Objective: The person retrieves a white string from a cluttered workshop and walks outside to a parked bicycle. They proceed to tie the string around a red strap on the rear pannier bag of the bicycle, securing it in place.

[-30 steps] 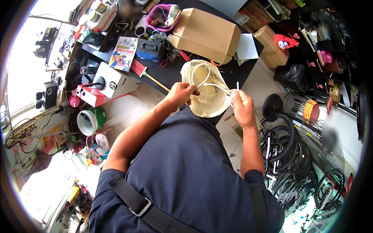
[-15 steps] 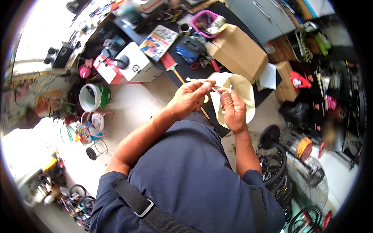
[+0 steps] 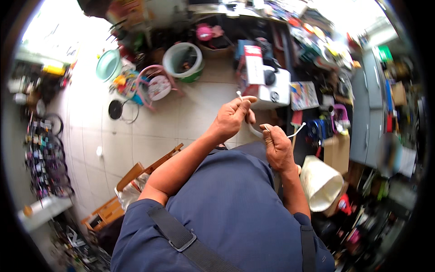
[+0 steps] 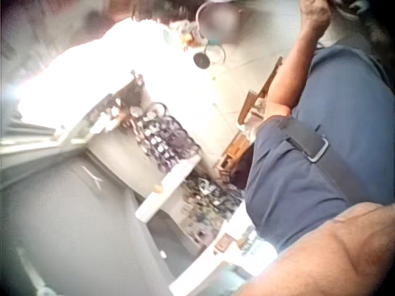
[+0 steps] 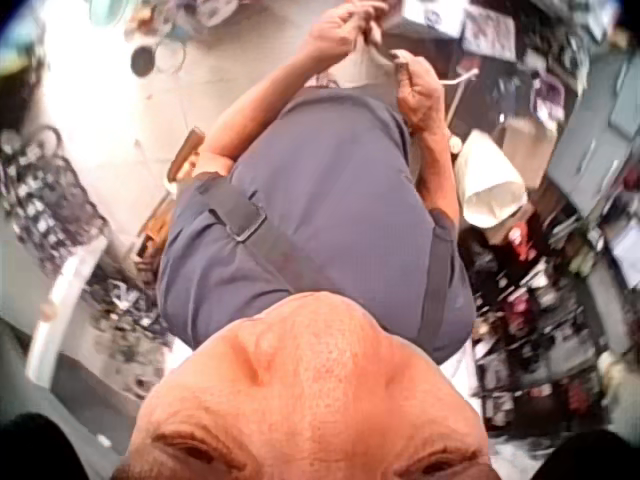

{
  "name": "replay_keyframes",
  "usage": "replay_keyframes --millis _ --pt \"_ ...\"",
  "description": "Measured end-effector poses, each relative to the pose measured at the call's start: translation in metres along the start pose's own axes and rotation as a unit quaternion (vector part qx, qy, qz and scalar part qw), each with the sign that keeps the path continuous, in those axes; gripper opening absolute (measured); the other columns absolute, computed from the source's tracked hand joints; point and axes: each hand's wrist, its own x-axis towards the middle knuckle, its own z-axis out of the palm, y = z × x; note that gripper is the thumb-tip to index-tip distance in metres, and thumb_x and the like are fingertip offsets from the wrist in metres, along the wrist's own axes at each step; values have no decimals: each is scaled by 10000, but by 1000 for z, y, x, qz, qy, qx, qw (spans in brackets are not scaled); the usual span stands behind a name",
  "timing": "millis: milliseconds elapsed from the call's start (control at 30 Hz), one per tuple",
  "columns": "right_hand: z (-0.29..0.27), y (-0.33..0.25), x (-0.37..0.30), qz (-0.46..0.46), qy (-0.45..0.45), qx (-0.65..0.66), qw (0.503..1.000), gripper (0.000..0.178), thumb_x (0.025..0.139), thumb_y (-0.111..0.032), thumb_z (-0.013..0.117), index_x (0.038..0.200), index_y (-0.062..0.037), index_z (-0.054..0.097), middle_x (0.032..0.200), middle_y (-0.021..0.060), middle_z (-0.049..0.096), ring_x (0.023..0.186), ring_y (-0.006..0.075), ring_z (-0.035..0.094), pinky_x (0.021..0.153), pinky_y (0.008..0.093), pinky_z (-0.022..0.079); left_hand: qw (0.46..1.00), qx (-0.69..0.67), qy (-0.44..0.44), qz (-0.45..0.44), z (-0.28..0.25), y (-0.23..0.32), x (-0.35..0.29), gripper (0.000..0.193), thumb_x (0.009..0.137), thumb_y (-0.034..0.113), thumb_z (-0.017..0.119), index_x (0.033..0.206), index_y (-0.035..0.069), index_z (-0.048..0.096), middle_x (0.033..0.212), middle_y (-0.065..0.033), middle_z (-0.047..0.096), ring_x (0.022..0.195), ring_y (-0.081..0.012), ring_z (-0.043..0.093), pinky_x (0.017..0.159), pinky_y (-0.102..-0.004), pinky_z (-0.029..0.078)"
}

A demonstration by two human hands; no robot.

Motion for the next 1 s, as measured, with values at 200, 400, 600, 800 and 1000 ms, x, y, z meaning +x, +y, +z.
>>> replay_keyframes --millis 200,400,600,800,1000 --pt "119 -83 120 -74 -166 14 983 277 1101 -212 541 1252 -19 670 1003 198 677 920 380 684 813 413 543 973 220 50 -55 -181 54 -75 288 1113 226 536 1296 37 653 738 -15 609 693 -106 578 684 -307 498" --pt "244 -159 199 -12 -347 57 936 195 1095 -189 546 1091 -13 629 838 125 642 782 206 615 759 337 507 938 281 205 3 -319 77 -159 192 1087 252 580 1143 92 670 861 -70 685 727 -185 622 701 -335 517" --pt "418 -237 274 50 -583 216 782 177 1051 -159 657 1106 9 671 943 -25 635 877 60 557 796 240 477 933 61 345 89 -417 92 -256 293 1133 309 516 1153 68 683 798 71 552 726 -39 492 603 -239 414" --pt "602 -372 295 213 -756 255 564 118 1020 -158 673 1027 -41 669 771 -68 541 616 20 397 547 222 304 871 -210 372 242 -497 126 -345 346 1129 318 515 1097 9 668 685 68 440 590 -35 343 530 -223 258" --pt "778 -489 266 214 -823 209 483 108 1006 -136 674 1008 -29 683 737 -75 499 602 22 373 525 225 269 829 -262 399 291 -636 129 -443 382 1100 356 567 1005 4 679 675 51 446 587 -49 337 535 -244 251"
